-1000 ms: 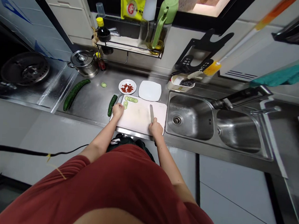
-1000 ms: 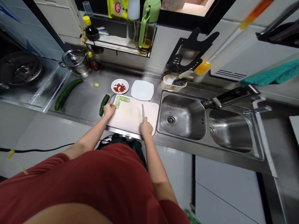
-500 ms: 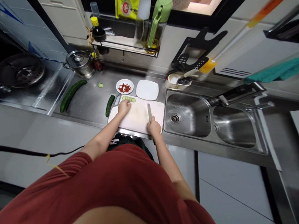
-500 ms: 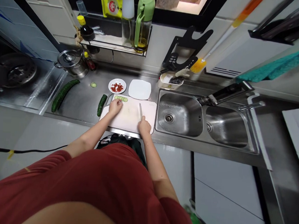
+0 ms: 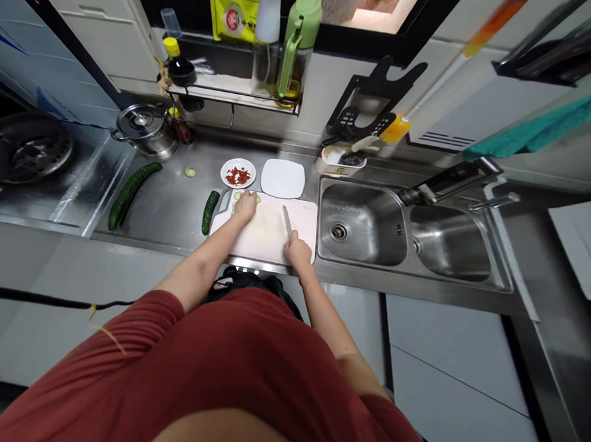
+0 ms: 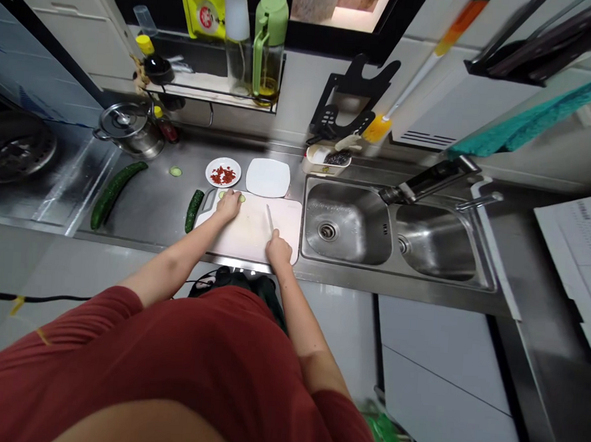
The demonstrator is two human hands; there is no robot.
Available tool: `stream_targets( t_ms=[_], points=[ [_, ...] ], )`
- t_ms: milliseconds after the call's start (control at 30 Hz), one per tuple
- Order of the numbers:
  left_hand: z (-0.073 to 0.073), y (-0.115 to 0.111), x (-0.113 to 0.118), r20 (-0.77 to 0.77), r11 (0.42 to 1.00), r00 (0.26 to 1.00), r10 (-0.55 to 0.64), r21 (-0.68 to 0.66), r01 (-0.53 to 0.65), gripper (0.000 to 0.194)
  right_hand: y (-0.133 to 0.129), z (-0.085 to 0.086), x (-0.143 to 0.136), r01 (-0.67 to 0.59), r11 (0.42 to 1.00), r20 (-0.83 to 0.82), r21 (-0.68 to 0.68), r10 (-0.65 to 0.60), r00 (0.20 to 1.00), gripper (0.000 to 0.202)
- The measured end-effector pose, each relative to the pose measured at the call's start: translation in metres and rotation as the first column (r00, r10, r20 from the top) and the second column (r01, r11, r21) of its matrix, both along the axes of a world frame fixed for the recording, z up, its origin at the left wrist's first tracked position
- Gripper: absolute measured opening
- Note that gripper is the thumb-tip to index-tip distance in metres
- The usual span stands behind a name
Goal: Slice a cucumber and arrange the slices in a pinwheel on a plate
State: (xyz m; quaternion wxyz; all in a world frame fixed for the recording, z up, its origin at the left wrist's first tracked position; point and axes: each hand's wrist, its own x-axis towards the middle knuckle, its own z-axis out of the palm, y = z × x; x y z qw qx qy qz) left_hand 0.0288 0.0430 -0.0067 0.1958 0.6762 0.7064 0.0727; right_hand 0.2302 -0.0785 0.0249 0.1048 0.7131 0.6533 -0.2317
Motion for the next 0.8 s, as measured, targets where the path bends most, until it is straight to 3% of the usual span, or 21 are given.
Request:
stream_targets(
  t_ms=[467, 667, 800],
  points=[
    [-0.0027, 0.0005, -0.0024, 0.101, 0.996, 0.994, 0.042, 0.077, -0.05, 0.027, 0.0002, 0.0005, 0.0004, 0.002, 1.0, -0.003, -0.008, -0.002, 1.0, 0.034],
    [-0.0025, 0.0001, 0.0014, 0.215, 0.98, 0.96, 0.179, 0.044, -0.193, 0.013, 0.0003, -0.0006, 0.0008, -0.008, 1.0, 0.001, -0.004, 0.008, 1.0, 0.035],
    [-0.0089, -0.0044, 0.0039, 0.374, 0.946, 0.872, 0.315, -0.049, -0.321, 0.013, 0.0, -0.0024, 0.001, -0.014, 1.0, 0.002, 0.012, 0.014, 1.0, 0.035]
  ],
)
